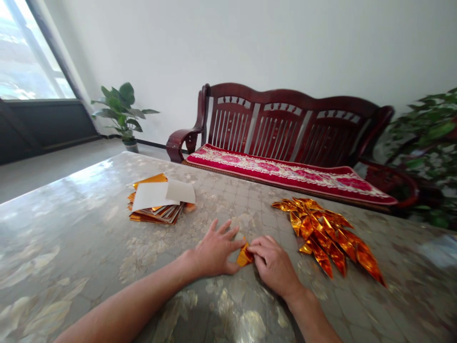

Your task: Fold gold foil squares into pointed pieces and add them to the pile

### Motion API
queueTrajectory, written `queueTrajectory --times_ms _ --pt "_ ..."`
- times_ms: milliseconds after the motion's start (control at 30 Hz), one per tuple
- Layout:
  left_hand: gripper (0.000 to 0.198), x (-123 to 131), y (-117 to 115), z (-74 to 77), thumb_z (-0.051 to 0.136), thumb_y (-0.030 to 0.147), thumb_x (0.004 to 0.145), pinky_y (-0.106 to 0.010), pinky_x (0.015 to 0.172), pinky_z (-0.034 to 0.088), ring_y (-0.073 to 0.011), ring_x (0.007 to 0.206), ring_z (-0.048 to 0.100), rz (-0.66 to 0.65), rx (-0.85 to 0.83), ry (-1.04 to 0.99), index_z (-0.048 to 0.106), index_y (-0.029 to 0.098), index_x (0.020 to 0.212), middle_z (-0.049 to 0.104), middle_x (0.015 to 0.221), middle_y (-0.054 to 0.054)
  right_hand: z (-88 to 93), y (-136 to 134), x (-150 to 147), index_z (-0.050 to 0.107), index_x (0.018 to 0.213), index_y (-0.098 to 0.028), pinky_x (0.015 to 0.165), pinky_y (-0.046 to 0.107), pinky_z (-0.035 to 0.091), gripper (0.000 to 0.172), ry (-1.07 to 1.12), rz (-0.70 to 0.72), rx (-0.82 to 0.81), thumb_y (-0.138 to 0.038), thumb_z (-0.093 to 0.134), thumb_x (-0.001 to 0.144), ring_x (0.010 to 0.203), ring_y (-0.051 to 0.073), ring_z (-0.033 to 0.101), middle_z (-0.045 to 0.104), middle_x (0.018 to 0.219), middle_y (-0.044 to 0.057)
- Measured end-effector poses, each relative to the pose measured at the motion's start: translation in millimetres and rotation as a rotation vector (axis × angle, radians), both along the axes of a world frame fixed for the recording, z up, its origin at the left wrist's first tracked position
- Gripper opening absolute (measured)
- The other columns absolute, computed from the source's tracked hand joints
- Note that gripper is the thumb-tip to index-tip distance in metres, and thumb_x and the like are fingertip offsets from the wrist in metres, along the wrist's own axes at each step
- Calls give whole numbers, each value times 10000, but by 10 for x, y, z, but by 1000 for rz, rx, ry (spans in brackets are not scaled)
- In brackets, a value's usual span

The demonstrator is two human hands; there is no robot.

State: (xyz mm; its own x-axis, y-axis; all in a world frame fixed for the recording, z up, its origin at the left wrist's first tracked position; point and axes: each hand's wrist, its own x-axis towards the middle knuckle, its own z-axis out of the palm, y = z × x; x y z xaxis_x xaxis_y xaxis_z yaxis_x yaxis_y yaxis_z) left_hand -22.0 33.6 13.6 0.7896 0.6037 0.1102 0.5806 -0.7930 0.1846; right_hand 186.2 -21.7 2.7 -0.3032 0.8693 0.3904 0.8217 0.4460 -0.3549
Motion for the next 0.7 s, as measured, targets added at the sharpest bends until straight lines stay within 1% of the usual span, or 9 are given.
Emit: queueTrajectory --times_ms 67,133,200,267,333,367,467,567,700 --pt "646 -42 67 15 685 471 770 -686 1095 207 -394 1428 280 0 -24 34 496 385 1382 425 1508 -83 0 -16 -23 727 878 -215 792 303 456 351 -21 12 -4 1 464 793 868 184 560 664 868 35" --pt "615 -67 100 25 684 436 780 -681 1094 210 -396 1438 261 8 -36 39 508 417 1369 386 1534 -74 4 -34 -58 720 866 -206 806 309 450 358 -38 7 5 22 457 778 877 191 546 649 865 40" --pt "522 -73 80 33 681 381 797 -658 1104 221 -388 1431 275 37 -25 1 573 420 1306 387 1533 -60 7 -48 -97 708 862 -197 826 318 443 345 -47 -8 22 27 460 779 903 199 537 646 895 49" --pt "400 -64 7 43 672 319 816 -594 1105 277 -364 1393 344 87 -9 -58 652 391 1209 440 1492 -52 4 -57 -130 695 861 -195 834 321 438 328 -57 -27 36 25 464 786 919 203 536 647 916 54" --pt "279 -45 -93 53 653 273 841 -483 1060 377 -311 1291 455 137 -6 -105 701 346 1106 523 1396 -51 -4 -61 -147 685 861 -198 818 316 435 315 -75 -43 39 19 466 795 901 200 538 647 903 51" --pt "248 -35 -140 56 639 256 856 -431 1020 417 -277 1209 510 160 -8 -117 700 332 1085 567 1321 -48 -9 -63 -151 681 861 -201 807 313 433 306 -83 -49 39 12 469 802 885 199 539 645 886 48" --pt "231 -9 -224 42 549 209 922 -317 888 474 -197 993 581 218 -11 -142 641 299 1114 615 1099 -26 -28 -71 -155 676 862 -205 800 314 421 269 -103 -71 44 -21 483 828 864 200 540 642 862 46" --pt "163 -4 -206 -11 476 240 980 -264 770 475 -166 864 601 256 -24 -119 620 259 1053 616 956 -8 -48 -83 -172 673 847 -209 792 315 404 250 -115 -104 59 -40 489 838 853 203 542 637 840 46" --pt "208 -21 -172 -89 471 284 1000 -262 738 457 -167 830 611 212 9 -80 653 238 910 642 873 -8 -54 -105 -217 673 822 -215 770 312 381 261 -126 -141 69 -25 494 805 838 202 545 634 823 45"
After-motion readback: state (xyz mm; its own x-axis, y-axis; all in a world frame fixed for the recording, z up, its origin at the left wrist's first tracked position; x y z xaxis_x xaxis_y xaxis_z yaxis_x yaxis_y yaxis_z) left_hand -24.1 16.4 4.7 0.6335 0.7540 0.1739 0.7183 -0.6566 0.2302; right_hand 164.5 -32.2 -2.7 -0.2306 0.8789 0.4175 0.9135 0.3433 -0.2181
